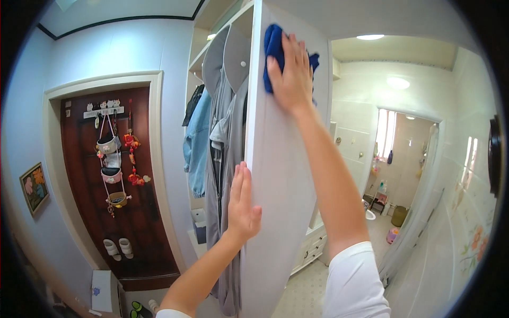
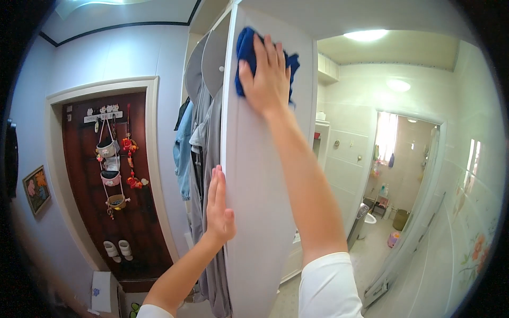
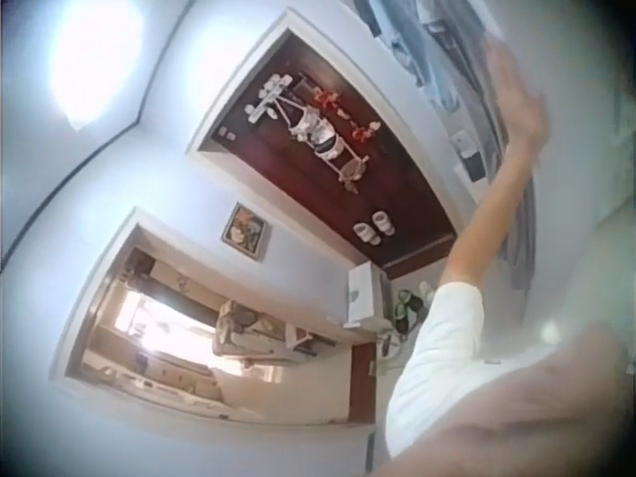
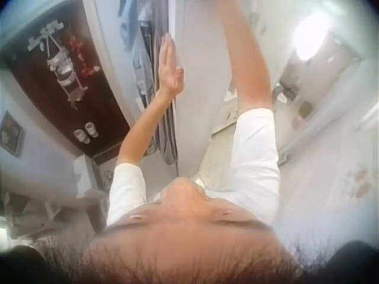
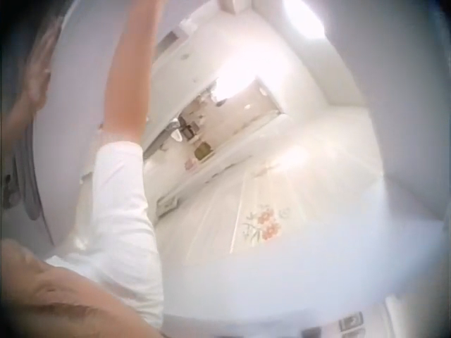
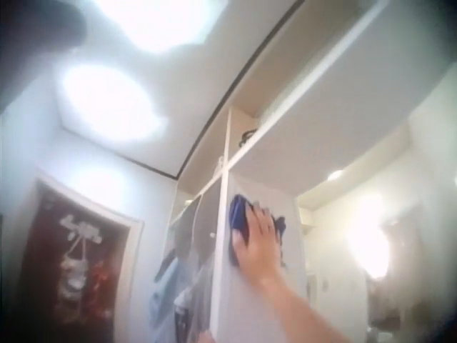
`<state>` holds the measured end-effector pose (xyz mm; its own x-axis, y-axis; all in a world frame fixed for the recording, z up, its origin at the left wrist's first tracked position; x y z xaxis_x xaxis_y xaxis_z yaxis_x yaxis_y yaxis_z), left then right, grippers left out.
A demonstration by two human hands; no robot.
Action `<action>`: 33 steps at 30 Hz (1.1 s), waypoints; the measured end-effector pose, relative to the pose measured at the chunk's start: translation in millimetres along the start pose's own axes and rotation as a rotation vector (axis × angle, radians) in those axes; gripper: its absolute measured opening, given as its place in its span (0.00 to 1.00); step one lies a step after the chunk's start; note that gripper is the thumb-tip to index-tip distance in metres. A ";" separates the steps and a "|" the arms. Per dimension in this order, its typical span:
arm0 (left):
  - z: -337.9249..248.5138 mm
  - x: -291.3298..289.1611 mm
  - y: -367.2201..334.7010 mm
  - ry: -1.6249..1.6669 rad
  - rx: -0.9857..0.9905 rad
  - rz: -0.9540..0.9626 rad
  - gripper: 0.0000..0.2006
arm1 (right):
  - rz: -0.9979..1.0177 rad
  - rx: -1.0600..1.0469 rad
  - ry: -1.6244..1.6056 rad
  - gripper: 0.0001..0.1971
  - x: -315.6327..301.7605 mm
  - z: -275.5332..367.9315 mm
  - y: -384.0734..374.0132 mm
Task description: The person organizes cleaning supplies within a cabinet, wipes down the exterior and interior surfaces with a cloth, and rinses the cloth in a sink before continuing to wipe a storage unit.
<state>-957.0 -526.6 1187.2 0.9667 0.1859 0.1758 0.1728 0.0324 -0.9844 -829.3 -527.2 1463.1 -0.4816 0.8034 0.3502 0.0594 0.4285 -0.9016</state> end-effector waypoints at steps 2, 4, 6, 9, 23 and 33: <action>-0.5 -3.6 -3.3 0.004 0.059 -0.018 0.39 | 0.019 -0.012 0.042 0.31 12.6 -6.0 -30.6; -0.7 -4.3 -3.3 0.026 0.033 -0.002 0.36 | 0.018 -0.006 0.023 0.31 11.4 -4.8 -24.0; -1.5 -3.3 -2.4 0.034 0.015 -0.002 0.35 | 0.040 0.037 0.015 0.30 -1.6 2.3 9.3; 5.1 -11.9 -3.0 0.019 -0.012 0.003 0.34 | 0.158 0.122 0.017 0.30 -38.7 36.4 110.4; 10.8 -19.0 -2.3 0.061 -0.026 -0.045 0.32 | 0.046 0.024 0.068 0.30 -57.3 55.3 177.3; -6.1 -12.6 -9.5 0.098 -0.019 -0.035 0.32 | -0.137 0.025 0.090 0.24 32.1 -17.2 -60.5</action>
<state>-969.7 -535.3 1194.3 0.9736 0.0883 0.2104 0.2097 0.0180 -0.9776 -833.3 -520.2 1533.2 -0.4034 0.7722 0.4908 -0.0244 0.5271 -0.8494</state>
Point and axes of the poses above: each hand's wrist, its own y-axis away from the middle knuckle, its own x-axis out of the palm, z = x × y, the point moved 4 cm from there along -y, towards the middle knuckle, and after that the axes turned 10 degrees about -z, right-handed, at the moved point
